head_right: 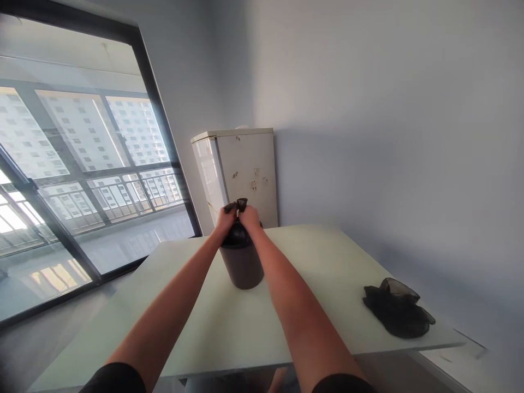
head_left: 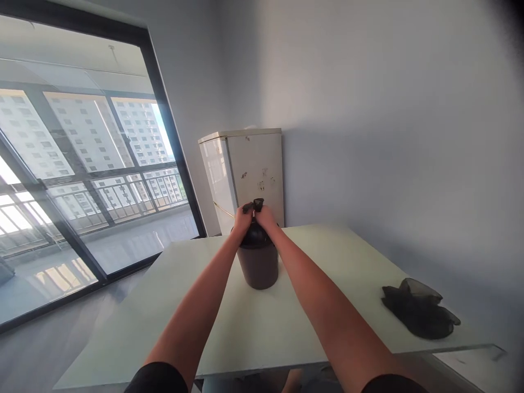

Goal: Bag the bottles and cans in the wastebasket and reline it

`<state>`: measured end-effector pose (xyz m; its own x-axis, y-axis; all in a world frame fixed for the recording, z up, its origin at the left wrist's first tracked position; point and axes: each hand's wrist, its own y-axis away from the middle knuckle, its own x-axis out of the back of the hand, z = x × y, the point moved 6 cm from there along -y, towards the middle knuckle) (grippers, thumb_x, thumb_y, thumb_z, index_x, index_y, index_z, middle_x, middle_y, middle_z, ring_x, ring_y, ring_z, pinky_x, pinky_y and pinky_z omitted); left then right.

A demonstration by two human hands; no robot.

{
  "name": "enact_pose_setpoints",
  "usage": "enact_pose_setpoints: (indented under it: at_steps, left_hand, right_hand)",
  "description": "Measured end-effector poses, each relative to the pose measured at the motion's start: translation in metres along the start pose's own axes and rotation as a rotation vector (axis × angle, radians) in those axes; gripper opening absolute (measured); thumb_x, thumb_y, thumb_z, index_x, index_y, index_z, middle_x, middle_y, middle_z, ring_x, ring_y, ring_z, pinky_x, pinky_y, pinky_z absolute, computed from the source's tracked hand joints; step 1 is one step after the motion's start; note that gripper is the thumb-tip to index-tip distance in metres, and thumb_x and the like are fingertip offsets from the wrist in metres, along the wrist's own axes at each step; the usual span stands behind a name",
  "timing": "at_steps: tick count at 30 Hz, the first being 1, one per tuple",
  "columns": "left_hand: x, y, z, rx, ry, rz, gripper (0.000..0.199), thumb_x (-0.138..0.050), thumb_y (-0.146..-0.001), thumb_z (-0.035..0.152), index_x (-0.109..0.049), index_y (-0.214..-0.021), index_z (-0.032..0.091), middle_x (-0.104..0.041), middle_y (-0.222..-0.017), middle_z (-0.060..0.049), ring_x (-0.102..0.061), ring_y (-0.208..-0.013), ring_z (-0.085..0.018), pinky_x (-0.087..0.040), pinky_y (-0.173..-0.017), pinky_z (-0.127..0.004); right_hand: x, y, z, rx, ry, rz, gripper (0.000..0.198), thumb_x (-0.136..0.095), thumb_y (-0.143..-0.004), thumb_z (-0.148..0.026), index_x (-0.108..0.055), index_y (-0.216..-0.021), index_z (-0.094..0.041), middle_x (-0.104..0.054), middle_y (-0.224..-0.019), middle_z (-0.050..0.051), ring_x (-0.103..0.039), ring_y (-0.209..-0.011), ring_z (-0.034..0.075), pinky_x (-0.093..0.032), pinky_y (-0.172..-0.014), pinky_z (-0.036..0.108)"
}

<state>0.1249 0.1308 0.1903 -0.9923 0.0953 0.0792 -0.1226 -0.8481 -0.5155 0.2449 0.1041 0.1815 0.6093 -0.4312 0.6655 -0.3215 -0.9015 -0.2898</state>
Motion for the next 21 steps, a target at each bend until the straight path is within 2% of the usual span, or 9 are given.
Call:
enact_pose_setpoints:
  at_steps: [2,4,7,11,14,18,21]
  left_hand:
    - [0.000,0.000,0.000,-0.018,-0.017,0.002,0.015,-0.073,-0.080,0.028,-0.063,-0.089,0.021,-0.061,-0.073,0.001,-0.060,-0.074,-0.018,-0.048,-0.067,-0.027]
    - [0.001,0.002,0.000,-0.034,-0.025,0.011,0.028,-0.076,-0.077,0.024,-0.063,-0.102,0.022,-0.063,-0.080,0.001,-0.061,-0.077,-0.018,-0.049,-0.070,-0.028]
    - [0.004,0.004,0.002,-0.055,-0.035,0.022,0.035,-0.073,-0.079,0.021,-0.060,-0.112,0.024,-0.063,-0.086,0.001,-0.062,-0.080,-0.018,-0.051,-0.074,-0.029]
    - [0.004,0.003,0.006,-0.090,-0.046,0.015,0.034,-0.072,-0.080,0.019,-0.059,-0.111,0.024,-0.064,-0.092,-0.001,-0.063,-0.087,-0.018,-0.051,-0.080,-0.031]
    - [0.001,0.002,0.008,-0.114,-0.047,-0.002,0.029,-0.076,-0.081,0.022,-0.059,-0.105,0.023,-0.064,-0.094,-0.003,-0.063,-0.091,-0.020,-0.052,-0.082,-0.032]
    - [-0.005,0.002,0.009,-0.129,-0.027,-0.054,0.019,-0.072,-0.092,0.037,-0.062,-0.098,0.022,-0.065,-0.085,-0.004,-0.063,-0.084,-0.020,-0.052,-0.076,-0.032]
    - [-0.007,0.005,0.012,-0.139,-0.013,-0.107,0.029,-0.070,-0.095,0.050,-0.064,-0.092,0.021,-0.063,-0.079,-0.003,-0.060,-0.075,-0.019,-0.050,-0.069,-0.031]
  right_hand:
    - [-0.001,0.001,0.001,0.003,-0.009,-0.010,0.032,-0.053,-0.102,-0.027,-0.077,-0.115,-0.011,-0.077,-0.118,0.023,-0.074,-0.116,0.031,-0.055,-0.091,0.031]
    - [-0.001,0.003,0.001,0.006,-0.017,-0.018,0.029,-0.055,-0.100,-0.024,-0.077,-0.116,-0.014,-0.078,-0.117,0.021,-0.074,-0.115,0.030,-0.054,-0.092,0.031]
    - [0.001,0.005,0.003,-0.025,-0.026,0.001,0.032,-0.051,-0.099,-0.017,-0.074,-0.122,-0.014,-0.077,-0.120,0.020,-0.074,-0.116,0.030,-0.054,-0.094,0.032]
    - [0.007,0.006,0.005,-0.094,-0.035,0.048,0.038,-0.046,-0.100,-0.017,-0.068,-0.131,-0.011,-0.075,-0.123,0.021,-0.073,-0.117,0.031,-0.056,-0.095,0.036]
    - [0.010,0.007,0.005,-0.102,-0.035,0.063,0.040,-0.045,-0.102,-0.019,-0.065,-0.136,-0.013,-0.074,-0.126,0.020,-0.073,-0.119,0.030,-0.055,-0.097,0.036]
    - [0.008,0.008,0.002,-0.077,-0.022,0.035,0.033,-0.051,-0.101,-0.022,-0.072,-0.125,-0.015,-0.076,-0.121,0.019,-0.073,-0.118,0.029,-0.055,-0.098,0.034]
    - [0.007,0.009,0.001,-0.068,-0.011,0.019,0.030,-0.052,-0.101,-0.022,-0.074,-0.120,-0.015,-0.077,-0.120,0.020,-0.074,-0.116,0.030,-0.055,-0.096,0.034]
